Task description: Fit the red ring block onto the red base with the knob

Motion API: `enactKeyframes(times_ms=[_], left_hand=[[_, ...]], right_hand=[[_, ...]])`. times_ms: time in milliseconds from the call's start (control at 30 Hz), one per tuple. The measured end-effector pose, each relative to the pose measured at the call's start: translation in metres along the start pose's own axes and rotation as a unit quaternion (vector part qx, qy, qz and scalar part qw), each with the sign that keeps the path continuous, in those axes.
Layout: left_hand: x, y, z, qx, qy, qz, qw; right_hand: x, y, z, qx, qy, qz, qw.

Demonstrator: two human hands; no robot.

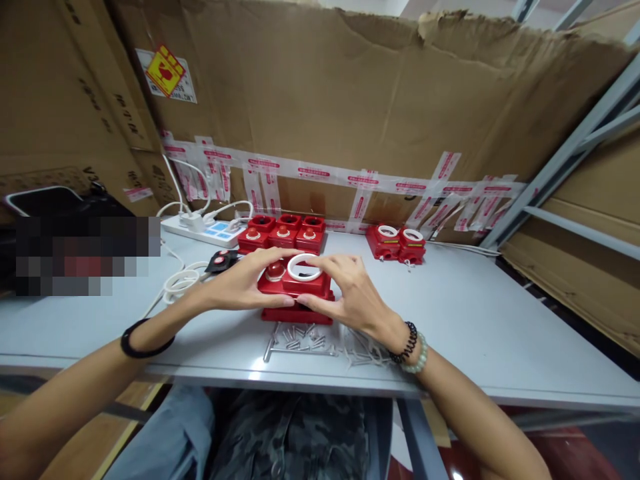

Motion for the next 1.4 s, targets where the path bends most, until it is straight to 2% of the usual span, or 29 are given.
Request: enactKeyframes(times_ms=[200,667,1400], left_hand=[[0.008,-0.003,-0.001,0.015,-0.016,-0.021,1.000],[0.015,-0.005,-0.003,-0.001,-0.035,-0.018,0.999],[0.024,-0.010,-0.008,0.007,-0.071,0.032,0.997]], right_hand=[[-0.001,0.002,0.003,-0.051,-0.015,0.025,0.998],[0.003,0.005,0.003,-0.067,-0.020,0.052,0.996],[0.008,0.013,0.001,-0.029,-0.100,-0.032,0.994]])
Point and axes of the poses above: each hand's wrist, its own z-axis away from the middle knuckle, its own x-axis out of the palm, y = z × x, the point moved 4 cm from there along -z, towards the middle knuckle, and after that the axes turned 12 degrees about -y, right-handed, at the moved point
